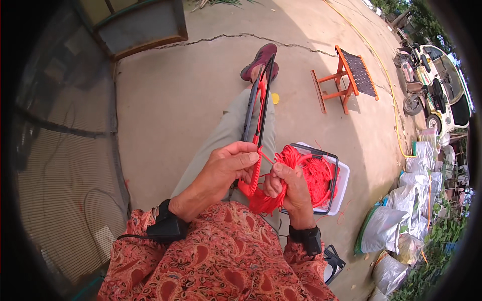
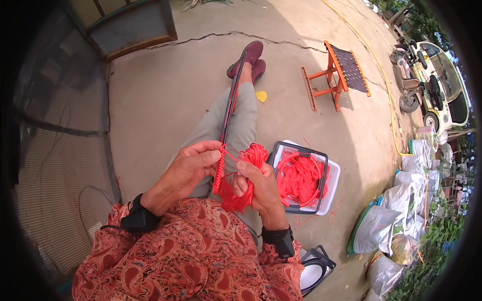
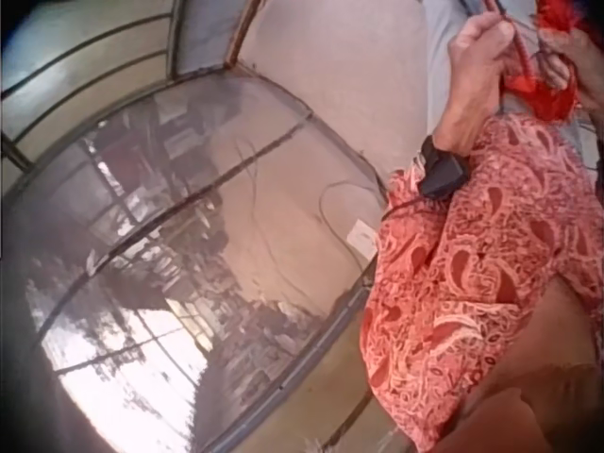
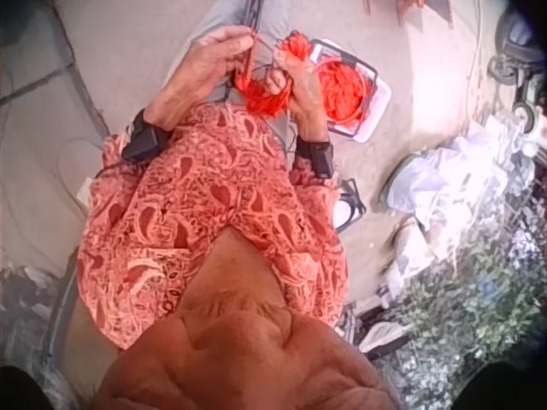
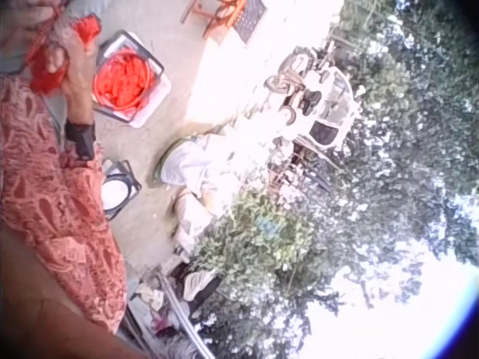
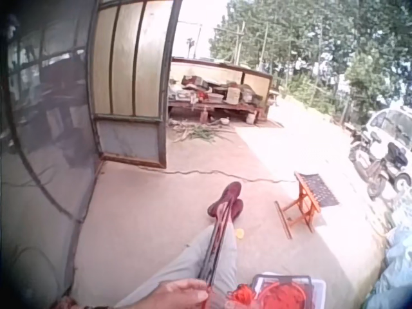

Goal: Wrapping a red decorative cord around a black furniture frame or handle component.

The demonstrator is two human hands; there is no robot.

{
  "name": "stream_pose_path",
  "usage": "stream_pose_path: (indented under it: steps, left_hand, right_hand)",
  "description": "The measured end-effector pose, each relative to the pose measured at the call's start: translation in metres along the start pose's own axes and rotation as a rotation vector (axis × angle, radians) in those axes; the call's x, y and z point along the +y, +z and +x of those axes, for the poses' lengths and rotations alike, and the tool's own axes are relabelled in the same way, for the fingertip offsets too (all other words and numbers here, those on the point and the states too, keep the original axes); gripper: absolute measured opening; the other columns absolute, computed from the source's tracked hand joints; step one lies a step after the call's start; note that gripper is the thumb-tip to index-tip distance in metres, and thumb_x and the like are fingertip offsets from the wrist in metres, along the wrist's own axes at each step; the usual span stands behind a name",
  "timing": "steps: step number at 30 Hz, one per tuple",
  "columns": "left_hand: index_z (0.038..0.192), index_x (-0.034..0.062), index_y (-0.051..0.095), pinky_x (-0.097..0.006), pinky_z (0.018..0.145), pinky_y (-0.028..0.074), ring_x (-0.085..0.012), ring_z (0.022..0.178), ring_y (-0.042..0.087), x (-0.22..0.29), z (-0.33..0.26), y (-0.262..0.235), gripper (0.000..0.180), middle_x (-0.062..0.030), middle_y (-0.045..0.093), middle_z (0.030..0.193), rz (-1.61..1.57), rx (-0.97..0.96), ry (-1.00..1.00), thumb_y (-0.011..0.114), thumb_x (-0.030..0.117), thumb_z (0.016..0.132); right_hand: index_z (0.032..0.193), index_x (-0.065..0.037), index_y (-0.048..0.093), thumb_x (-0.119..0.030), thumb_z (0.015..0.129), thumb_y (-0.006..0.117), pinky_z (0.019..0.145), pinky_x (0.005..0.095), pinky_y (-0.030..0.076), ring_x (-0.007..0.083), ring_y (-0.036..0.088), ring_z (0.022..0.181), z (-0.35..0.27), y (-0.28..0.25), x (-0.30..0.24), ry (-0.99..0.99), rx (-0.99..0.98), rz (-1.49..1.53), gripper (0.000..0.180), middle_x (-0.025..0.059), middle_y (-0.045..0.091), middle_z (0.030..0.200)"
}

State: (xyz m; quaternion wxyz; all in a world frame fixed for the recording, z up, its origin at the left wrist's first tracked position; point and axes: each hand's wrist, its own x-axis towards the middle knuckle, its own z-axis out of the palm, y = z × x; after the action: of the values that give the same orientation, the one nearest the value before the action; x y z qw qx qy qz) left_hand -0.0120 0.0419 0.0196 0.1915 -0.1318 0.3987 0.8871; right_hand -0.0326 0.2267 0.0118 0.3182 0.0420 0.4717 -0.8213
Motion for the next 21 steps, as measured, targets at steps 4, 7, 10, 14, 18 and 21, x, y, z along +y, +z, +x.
stream_pose_path:
  steps: [4, 7, 10, 14, 18, 21]
  left_hand:
    - [0.128, 0.0008, 0.046, -0.033, 0.059, 0.049, -0.0211, 0.06, 0.059, -0.001, 0.002, 0.009, 0.044, -0.0088, 0.06, 0.075, -0.291, -0.181, -0.149, 0.041, 0.034, 0.101]
    - [0.123, 0.0031, 0.048, -0.033, 0.049, 0.043, -0.0208, 0.048, 0.051, -0.009, 0.005, 0.008, 0.042, -0.0084, 0.052, 0.063, -0.279, -0.192, -0.088, 0.034, 0.037, 0.102]
    - [0.112, 0.0048, 0.049, -0.034, 0.043, 0.037, -0.0201, 0.042, 0.043, -0.009, 0.004, 0.013, 0.032, -0.0073, 0.046, 0.057, -0.321, -0.093, -0.071, 0.034, 0.029, 0.1]
    - [0.101, 0.0068, 0.047, -0.033, 0.042, 0.035, -0.02, 0.041, 0.04, -0.009, 0.002, 0.012, 0.022, -0.0074, 0.046, 0.057, -0.377, -0.09, -0.08, 0.034, 0.024, 0.095]
    - [0.098, 0.0064, 0.046, -0.032, 0.047, 0.038, -0.0206, 0.046, 0.044, -0.012, 0.001, 0.006, 0.02, -0.0084, 0.048, 0.06, -0.384, -0.055, -0.092, 0.036, 0.024, 0.093]
    - [0.105, 0.0039, 0.048, -0.031, 0.057, 0.045, -0.0207, 0.059, 0.054, -0.004, -0.003, 0.007, 0.022, -0.0086, 0.055, 0.071, -0.189, 0.034, -0.05, 0.044, 0.022, 0.093]
  right_hand:
    - [0.059, -0.007, 0.047, -0.009, 0.089, 0.054, 0.044, 0.03, 0.036, 0.0166, 0.045, 0.041, -0.012, -0.001, 0.0, -0.053, 0.078, 0.053, 0.031, 0.0021, 0.043, 0.048]
    - [0.055, -0.008, 0.042, -0.006, 0.087, 0.051, 0.044, 0.0309, 0.035, 0.0162, 0.043, 0.041, -0.018, 0.002, -0.002, -0.068, 0.064, 0.065, 0.033, 0.001, 0.039, 0.046]
    - [0.052, -0.011, 0.039, -0.013, 0.087, 0.051, 0.047, 0.0312, 0.035, 0.0151, 0.042, 0.042, -0.018, -0.003, -0.003, -0.077, 0.026, 0.029, 0.038, 0.0004, 0.037, 0.046]
    - [0.048, -0.013, 0.033, -0.02, 0.088, 0.052, 0.052, 0.0304, 0.036, 0.0138, 0.042, 0.044, -0.017, -0.003, -0.001, -0.053, 0.01, 0.001, 0.045, -0.001, 0.036, 0.046]
    - [0.062, -0.007, 0.046, -0.007, 0.086, 0.054, 0.046, 0.031, 0.036, 0.0142, 0.043, 0.042, 0.0, -0.015, -0.006, -0.033, -0.008, 0.004, 0.025, -0.0005, 0.038, 0.048]
    - [0.088, 0.0, 0.058, -0.007, 0.086, 0.056, 0.048, 0.0328, 0.039, 0.0149, 0.045, 0.043, 0.017, -0.007, -0.034, -0.05, 0.249, -0.435, 0.007, -0.0005, 0.045, 0.054]
